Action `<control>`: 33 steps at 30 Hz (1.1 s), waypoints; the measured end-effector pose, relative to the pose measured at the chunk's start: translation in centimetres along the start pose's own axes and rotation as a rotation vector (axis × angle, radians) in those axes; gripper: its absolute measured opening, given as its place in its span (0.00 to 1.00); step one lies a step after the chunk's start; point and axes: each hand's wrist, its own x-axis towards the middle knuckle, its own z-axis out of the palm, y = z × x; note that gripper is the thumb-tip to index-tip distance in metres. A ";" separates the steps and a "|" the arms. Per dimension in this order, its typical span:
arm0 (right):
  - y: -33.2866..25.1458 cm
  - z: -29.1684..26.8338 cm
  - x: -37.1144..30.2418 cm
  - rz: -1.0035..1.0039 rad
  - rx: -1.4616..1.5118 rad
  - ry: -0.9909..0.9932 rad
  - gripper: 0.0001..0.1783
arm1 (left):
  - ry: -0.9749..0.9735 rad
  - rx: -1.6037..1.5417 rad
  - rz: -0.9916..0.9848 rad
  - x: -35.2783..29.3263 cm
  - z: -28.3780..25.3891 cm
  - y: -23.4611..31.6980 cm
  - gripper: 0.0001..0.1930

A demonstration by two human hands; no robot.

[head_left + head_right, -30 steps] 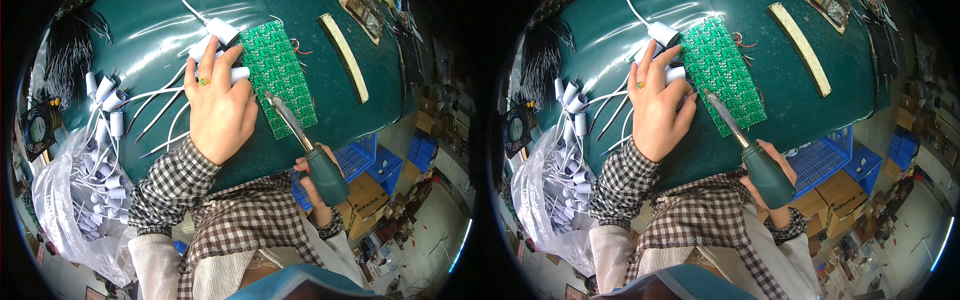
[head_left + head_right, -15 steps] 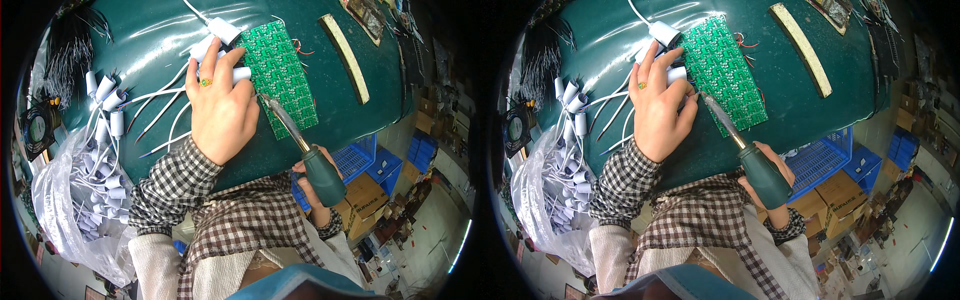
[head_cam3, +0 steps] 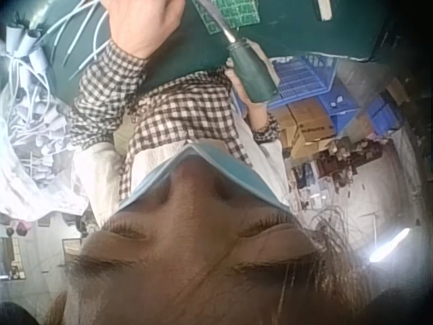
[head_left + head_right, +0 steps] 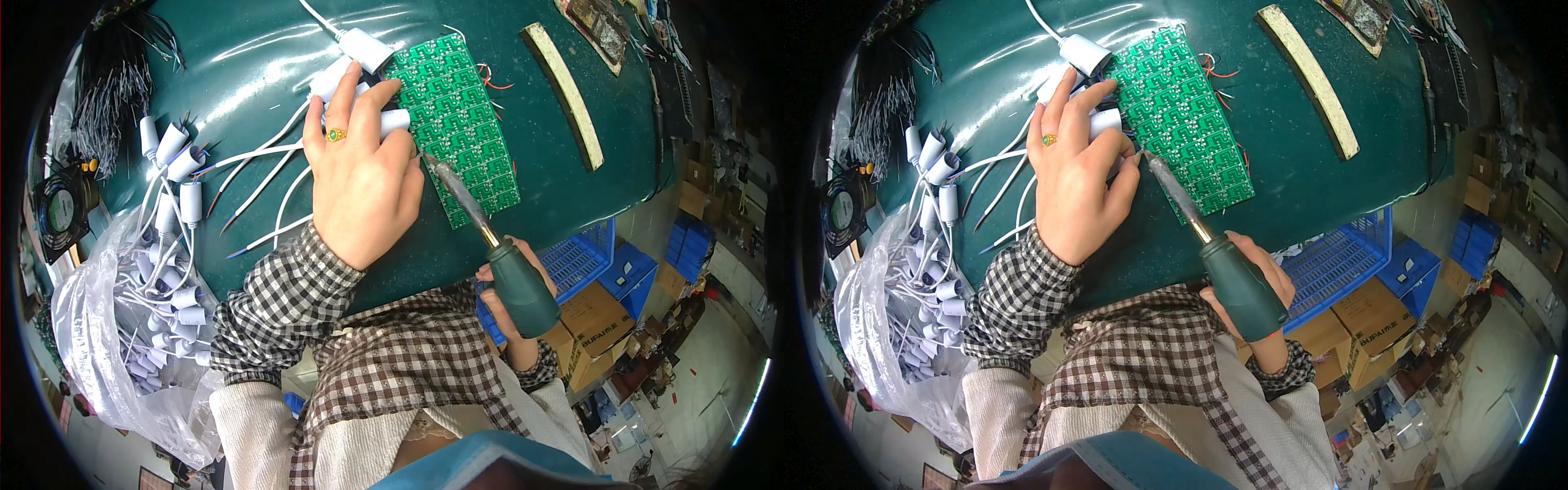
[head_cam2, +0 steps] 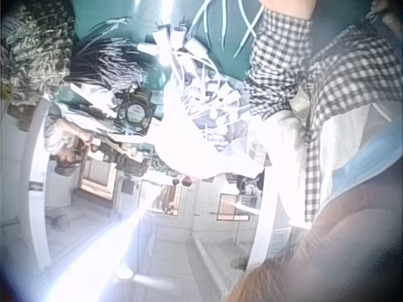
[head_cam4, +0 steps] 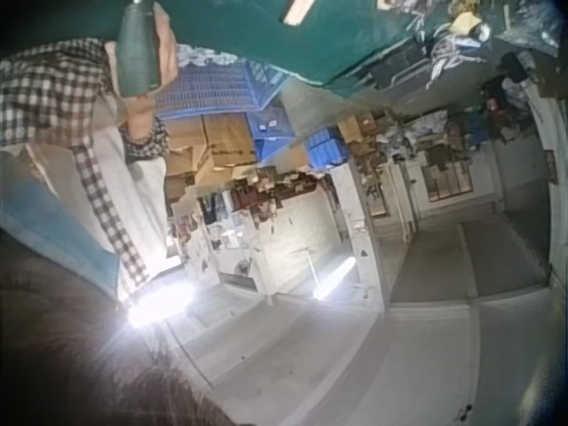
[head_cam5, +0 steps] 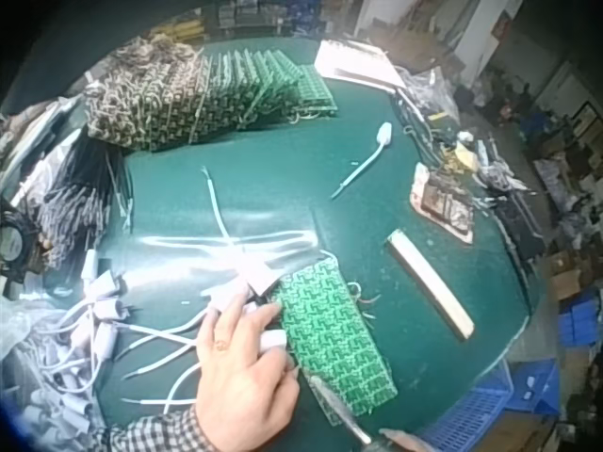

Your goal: The person places an assembled circuit board into a basket, then attaches wires from individual components onto a new circuit board using a soldering iron.

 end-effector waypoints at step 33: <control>-0.7 0.2 0.1 0.065 0.070 0.065 0.35 | -0.009 0.002 -0.002 0.2 -0.2 0.0 0.06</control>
